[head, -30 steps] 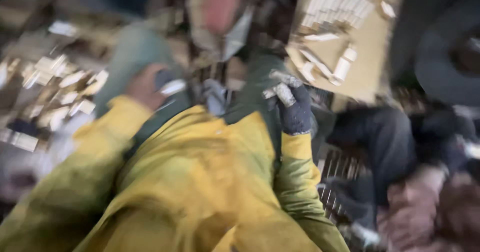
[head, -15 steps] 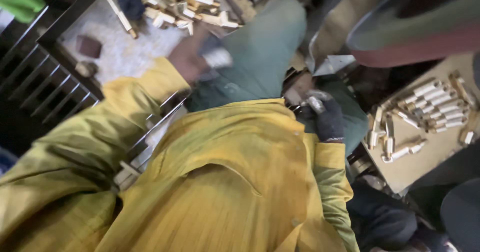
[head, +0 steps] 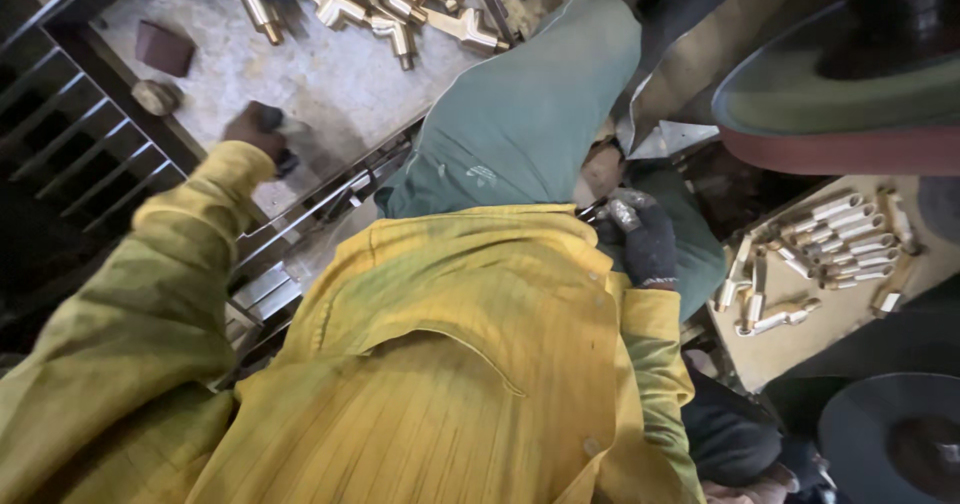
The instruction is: The person sits on the floor and repeatedly grinds brass-colored metal parts against a rotating belt sander. They hold each part with gloved hands, rotate it to grind different edges, and place finished pieces on a nearby surface. Another worker is visible in the background performing a similar task.
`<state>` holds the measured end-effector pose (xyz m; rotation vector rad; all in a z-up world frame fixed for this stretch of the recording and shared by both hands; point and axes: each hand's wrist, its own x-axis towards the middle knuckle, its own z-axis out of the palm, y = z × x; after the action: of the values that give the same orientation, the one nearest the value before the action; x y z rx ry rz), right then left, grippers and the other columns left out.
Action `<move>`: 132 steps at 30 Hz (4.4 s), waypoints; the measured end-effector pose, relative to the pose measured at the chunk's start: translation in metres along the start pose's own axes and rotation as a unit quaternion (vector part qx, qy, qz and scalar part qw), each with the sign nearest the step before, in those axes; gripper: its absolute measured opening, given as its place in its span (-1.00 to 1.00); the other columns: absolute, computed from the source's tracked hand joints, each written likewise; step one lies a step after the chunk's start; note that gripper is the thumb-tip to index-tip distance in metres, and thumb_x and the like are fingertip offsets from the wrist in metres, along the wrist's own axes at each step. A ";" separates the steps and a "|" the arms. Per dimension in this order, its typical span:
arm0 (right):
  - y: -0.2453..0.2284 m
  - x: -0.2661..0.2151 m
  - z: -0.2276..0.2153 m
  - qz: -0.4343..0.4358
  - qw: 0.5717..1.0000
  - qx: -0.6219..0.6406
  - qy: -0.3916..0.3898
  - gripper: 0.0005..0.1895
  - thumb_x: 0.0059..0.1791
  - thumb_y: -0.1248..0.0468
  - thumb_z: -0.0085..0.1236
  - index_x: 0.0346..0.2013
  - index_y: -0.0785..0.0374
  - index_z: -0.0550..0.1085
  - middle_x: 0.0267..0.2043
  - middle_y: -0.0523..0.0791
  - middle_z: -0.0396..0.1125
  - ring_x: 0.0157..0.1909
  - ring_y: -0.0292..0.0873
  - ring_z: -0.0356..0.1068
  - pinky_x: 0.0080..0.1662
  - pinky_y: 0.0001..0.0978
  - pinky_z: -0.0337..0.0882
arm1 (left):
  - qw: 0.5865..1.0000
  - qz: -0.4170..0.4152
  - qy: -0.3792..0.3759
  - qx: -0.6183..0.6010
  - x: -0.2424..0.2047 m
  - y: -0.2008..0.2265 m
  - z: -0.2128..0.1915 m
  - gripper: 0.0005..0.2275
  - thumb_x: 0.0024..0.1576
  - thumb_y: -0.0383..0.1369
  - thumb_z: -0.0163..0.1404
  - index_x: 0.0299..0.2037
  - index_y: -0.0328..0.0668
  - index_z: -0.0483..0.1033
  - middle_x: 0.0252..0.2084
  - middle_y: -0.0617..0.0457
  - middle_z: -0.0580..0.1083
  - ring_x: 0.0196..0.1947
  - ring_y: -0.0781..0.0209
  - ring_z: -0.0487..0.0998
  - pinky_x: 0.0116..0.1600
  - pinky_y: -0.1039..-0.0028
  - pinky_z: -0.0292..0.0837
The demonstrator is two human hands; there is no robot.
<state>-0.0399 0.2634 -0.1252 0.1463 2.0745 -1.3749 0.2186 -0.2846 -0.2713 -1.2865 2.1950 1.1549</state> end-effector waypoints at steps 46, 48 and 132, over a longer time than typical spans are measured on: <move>-0.012 -0.002 0.003 0.019 0.999 0.027 0.006 -0.74 0.06 0.31 0.12 0.00 0.38 0.49 -0.23 -0.12 0.44 -0.28 -0.30 0.39 -0.23 -0.46 0.44 | 0.982 0.017 -0.138 0.126 -0.020 0.035 0.024 -0.42 -0.12 -0.09 0.38 0.04 -0.15 0.45 -0.10 -0.25 0.56 -0.06 -0.24 0.58 0.05 0.14 0.46; -0.012 -0.003 0.003 0.039 0.999 0.036 0.009 -0.74 0.05 0.31 0.11 0.00 0.38 0.49 -0.24 -0.12 0.44 -0.31 -0.28 0.39 -0.26 -0.44 0.44 | 0.978 0.032 -0.149 0.145 -0.017 0.034 0.022 -0.53 -0.01 -0.13 0.28 0.07 -0.09 0.49 -0.09 -0.23 0.58 -0.06 -0.22 0.61 0.04 0.14 0.48; -0.009 -0.003 0.001 0.044 0.996 0.075 -0.001 -0.75 0.05 0.34 0.11 0.01 0.36 0.50 -0.26 -0.11 0.45 -0.32 -0.30 0.38 -0.25 -0.47 0.43 | 0.954 0.200 0.209 0.079 0.093 0.097 -0.038 -0.37 -0.03 -0.34 0.34 0.27 -0.20 0.37 0.32 -0.38 0.25 0.13 -0.42 0.44 0.16 0.10 0.42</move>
<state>-0.0411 0.2594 -0.1168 0.2953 1.9387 -1.4748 0.0913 -0.3418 -0.2616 -1.1293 2.8967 0.8632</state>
